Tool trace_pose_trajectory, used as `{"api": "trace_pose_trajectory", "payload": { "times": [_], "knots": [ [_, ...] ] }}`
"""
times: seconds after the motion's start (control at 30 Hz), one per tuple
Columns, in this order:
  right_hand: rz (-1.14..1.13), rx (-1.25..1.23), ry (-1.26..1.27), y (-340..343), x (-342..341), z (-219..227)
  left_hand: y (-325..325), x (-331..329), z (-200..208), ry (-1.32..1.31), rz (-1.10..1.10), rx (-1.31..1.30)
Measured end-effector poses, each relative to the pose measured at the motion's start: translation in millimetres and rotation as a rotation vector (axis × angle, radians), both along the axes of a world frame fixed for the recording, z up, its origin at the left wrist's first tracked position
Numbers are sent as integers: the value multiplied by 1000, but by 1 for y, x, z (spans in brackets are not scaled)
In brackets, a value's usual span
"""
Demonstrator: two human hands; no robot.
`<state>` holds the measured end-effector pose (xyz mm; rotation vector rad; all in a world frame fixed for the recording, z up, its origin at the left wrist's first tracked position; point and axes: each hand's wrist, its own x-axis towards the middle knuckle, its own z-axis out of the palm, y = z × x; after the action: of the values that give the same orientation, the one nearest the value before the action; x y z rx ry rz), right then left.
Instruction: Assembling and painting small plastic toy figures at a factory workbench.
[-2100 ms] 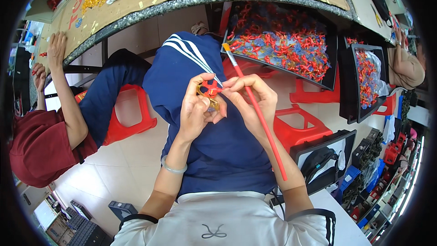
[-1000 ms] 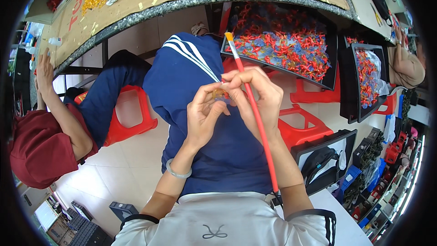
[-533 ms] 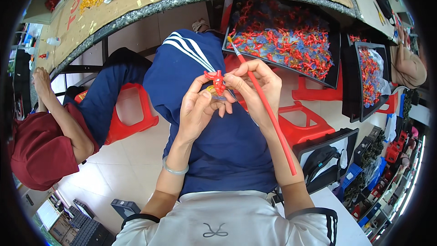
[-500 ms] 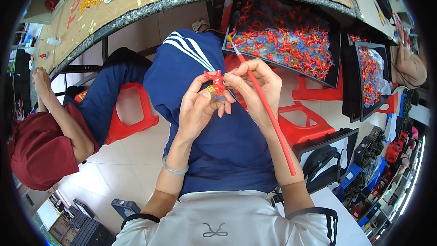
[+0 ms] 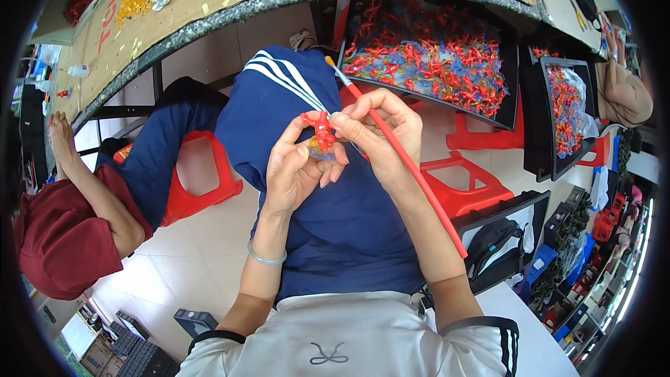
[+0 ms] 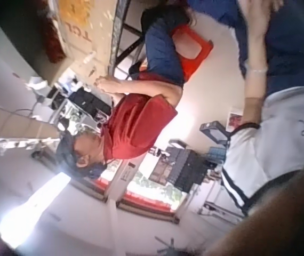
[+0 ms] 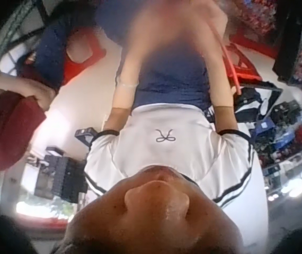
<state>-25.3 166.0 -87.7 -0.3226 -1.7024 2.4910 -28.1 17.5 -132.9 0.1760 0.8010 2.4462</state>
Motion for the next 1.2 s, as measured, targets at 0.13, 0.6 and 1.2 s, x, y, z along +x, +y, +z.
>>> {"api": "trace_pose_trajectory", "payload": {
  "times": [0.13,0.6,1.2],
  "knots": [
    [121,3,6,3,3,20,-4,1,5,-23,21,36],
    [64,1013,539,11,57,75,1,28,38,151,193,-172],
    [-62,425,174,39,43,87,41,30,115,-97,-30,-172]
  ]
}}
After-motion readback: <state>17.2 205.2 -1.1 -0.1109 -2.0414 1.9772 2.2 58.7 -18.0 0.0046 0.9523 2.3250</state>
